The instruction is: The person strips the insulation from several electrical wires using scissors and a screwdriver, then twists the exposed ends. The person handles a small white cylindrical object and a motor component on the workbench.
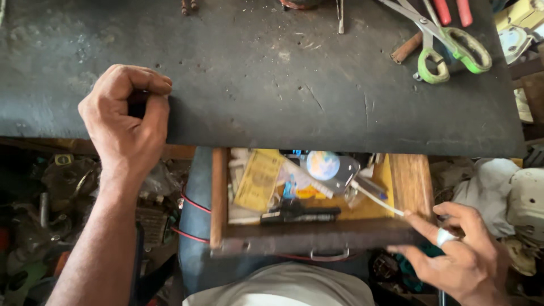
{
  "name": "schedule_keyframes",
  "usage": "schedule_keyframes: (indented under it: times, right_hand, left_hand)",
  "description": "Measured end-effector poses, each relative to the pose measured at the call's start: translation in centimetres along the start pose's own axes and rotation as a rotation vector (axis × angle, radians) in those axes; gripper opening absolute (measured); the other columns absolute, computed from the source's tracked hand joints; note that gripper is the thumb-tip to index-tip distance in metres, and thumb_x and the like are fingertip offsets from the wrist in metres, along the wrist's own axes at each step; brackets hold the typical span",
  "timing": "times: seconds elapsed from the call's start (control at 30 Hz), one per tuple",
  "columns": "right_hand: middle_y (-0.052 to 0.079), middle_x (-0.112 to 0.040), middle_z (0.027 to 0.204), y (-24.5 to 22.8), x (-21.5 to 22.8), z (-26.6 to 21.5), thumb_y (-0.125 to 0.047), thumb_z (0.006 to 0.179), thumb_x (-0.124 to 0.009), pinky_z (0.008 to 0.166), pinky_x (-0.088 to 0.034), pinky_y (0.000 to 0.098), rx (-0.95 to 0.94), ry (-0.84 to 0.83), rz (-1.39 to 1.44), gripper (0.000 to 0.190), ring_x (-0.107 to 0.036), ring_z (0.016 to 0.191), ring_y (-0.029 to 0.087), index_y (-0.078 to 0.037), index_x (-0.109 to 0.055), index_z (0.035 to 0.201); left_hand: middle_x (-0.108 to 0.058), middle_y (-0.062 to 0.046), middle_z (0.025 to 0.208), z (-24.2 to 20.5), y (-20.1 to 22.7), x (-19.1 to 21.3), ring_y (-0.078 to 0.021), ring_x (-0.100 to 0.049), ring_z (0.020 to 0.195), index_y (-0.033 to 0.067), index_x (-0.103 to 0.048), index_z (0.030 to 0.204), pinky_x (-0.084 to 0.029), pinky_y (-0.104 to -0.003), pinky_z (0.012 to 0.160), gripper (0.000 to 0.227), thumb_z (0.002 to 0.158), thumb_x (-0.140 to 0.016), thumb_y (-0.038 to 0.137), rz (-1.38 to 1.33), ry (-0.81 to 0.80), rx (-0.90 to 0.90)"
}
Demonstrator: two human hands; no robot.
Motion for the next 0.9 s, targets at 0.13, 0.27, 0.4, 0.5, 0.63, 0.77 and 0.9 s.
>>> schedule_keyframes:
  times: [0.13, 0.27, 0.4, 0.5, 0.63, 0.77, 0.9]
  right_hand:
    - [0.009, -0.058, 0.118, -0.8, 0.8, 0.5, -0.035, 0.056, -0.097, 0.071, -0.057, 0.0312, 0.113, 0.201, 0.069, 0.066, -0.066, 0.085, 0.022, -0.015, -0.079, 0.117]
    - [0.015, -0.055, 0.115, -1.2, 1.4, 2.9, -0.041, 0.05, -0.097, 0.078, -0.055, 0.0399, 0.14, 0.374, 0.03, 0.08, -0.061, 0.097, 0.031, -0.009, -0.074, 0.12]
    - [0.018, -0.055, 0.12, -1.3, 1.5, 5.0, -0.047, 0.052, -0.099, 0.09, -0.054, 0.045, 0.109, 0.467, 0.031, 0.091, -0.058, 0.111, 0.035, -0.009, -0.069, 0.129]
    - [0.02, -0.056, 0.115, -1.2, 0.8, 6.8, -0.048, 0.049, -0.097, 0.086, -0.054, 0.0465, 0.101, 0.505, 0.044, 0.09, -0.058, 0.105, 0.037, -0.01, -0.07, 0.126]
    - [0.02, -0.058, 0.115, -1.7, 0.6, 8.5, -0.047, 0.049, -0.096, 0.083, -0.055, 0.0471, 0.058, 0.546, 0.048, 0.089, -0.062, 0.1, 0.04, -0.013, -0.071, 0.127]
    - [0.014, -0.059, 0.108, -2.1, 3.0, 9.4, -0.055, 0.041, -0.095, 0.074, -0.055, 0.0417, 0.091, 0.602, 0.113, 0.09, -0.065, 0.086, 0.031, -0.016, -0.073, 0.119]
    - [0.009, -0.061, 0.097, -2.3, 6.2, 13.4, -0.033, 0.058, -0.091, 0.067, -0.055, 0.0322, 0.083, 0.522, 0.381, 0.066, -0.061, 0.077, 0.02, -0.01, -0.074, 0.118]
  left_hand:
    - [-0.074, -0.009, 0.102, -0.4, -0.2, 0.0, -0.0167, -0.074, 0.096, -0.0007, -0.066, 0.097, -0.058, -0.028, 0.088, 0.015, 0.092, -0.058, -0.013, -0.003, 0.014, -0.032]
    - [-0.074, -0.009, 0.098, -0.4, -0.5, -0.2, -0.0169, -0.074, 0.093, -0.0012, -0.066, 0.095, -0.057, -0.029, 0.087, 0.011, 0.093, -0.061, -0.01, 0.031, 0.038, -0.027]
    - [-0.073, -0.009, 0.093, -0.3, -1.3, -0.2, -0.017, -0.071, 0.083, 0.0004, -0.069, 0.096, -0.054, -0.028, 0.079, 0.011, 0.09, -0.065, -0.008, 0.083, 0.06, 0.095]
    - [-0.072, -0.008, 0.092, 0.2, -1.3, -0.3, -0.0139, -0.07, 0.083, 0.0018, -0.071, 0.098, -0.054, -0.027, 0.076, 0.012, 0.09, -0.066, -0.006, 0.065, 0.086, 0.122]
    - [-0.069, -0.004, 0.086, 2.9, -2.4, -1.4, -0.0084, -0.06, 0.077, 0.0024, -0.07, 0.099, -0.049, -0.025, 0.068, 0.009, 0.091, -0.069, 0.0, -0.23, 0.114, 0.326]
    - [-0.07, -0.002, 0.091, 7.9, -0.9, -2.0, -0.0074, -0.064, 0.078, 0.0016, -0.067, 0.102, -0.053, -0.024, 0.065, 0.013, 0.089, -0.068, 0.001, -0.288, 0.121, 0.22]
    - [-0.07, -0.004, 0.097, 15.6, 1.5, -4.2, -0.0076, -0.065, 0.085, 0.0011, -0.062, 0.108, -0.055, -0.024, 0.074, 0.017, 0.093, -0.07, 0.003, -0.417, 0.082, -0.06]
Point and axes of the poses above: each hand's wrist, its own z-axis towards the middle knuckle, its own x-axis out of the back of the hand, y = z × x, the point moved 8 cm from there along z, towards the middle knuckle
